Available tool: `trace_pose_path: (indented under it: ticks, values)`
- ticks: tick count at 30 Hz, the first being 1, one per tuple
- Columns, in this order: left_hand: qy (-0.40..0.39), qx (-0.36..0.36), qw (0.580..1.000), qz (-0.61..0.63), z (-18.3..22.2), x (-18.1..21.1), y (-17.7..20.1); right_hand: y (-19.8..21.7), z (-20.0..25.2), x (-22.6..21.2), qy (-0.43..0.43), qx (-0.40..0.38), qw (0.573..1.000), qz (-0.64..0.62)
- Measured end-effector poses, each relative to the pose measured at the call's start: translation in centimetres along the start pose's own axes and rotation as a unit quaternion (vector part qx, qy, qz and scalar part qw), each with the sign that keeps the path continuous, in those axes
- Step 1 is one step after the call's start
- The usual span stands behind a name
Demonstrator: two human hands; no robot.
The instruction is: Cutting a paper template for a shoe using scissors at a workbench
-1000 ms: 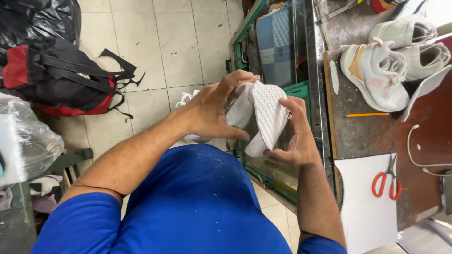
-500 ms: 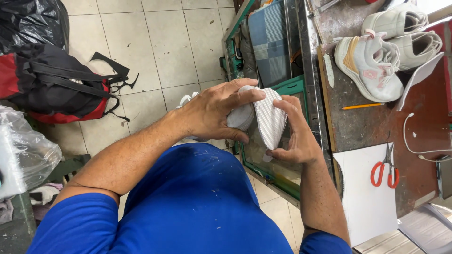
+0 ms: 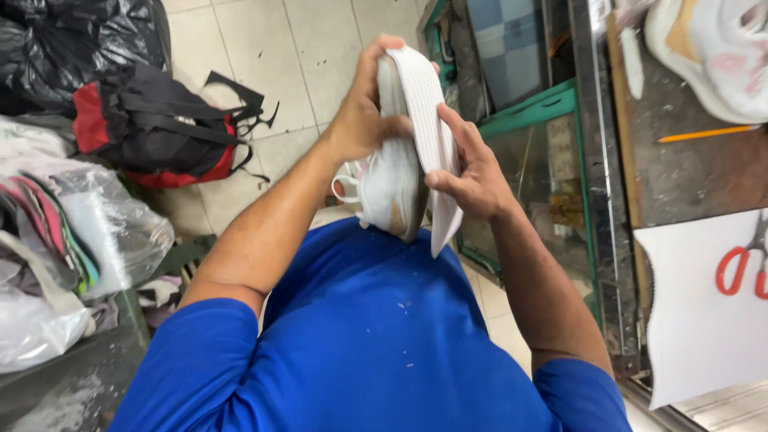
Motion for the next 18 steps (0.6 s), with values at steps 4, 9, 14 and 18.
trace_pose_path:
  ticks: [4,9,14,18]
  values:
    - [0.073,0.132,0.985,0.086,2.5,-5.7,5.9,-3.9,1.2,3.8,-0.057,-0.022,0.998,-0.036]
    - [0.145,0.305,0.932,0.132,5.6,-9.9,12.1,-6.1,3.5,7.4,-0.087,-0.056,0.994,-0.030]
    - [0.297,0.528,0.795,0.019,7.9,-8.4,15.2,-5.9,4.6,0.8,0.097,-0.065,0.993,-0.018]
    - [0.308,0.580,0.753,0.029,7.9,-7.5,14.0,-6.8,4.8,2.0,0.170,0.040,0.977,0.125]
Point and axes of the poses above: each hand's wrist, its own z-axis away from the middle knuckle, its own y-axis out of the back of the hand, x = y × z, the point moved 9 cm from there along -z, towards the middle knuckle, and after that the axes turned 13 degrees about x, right-handed, at the moved point
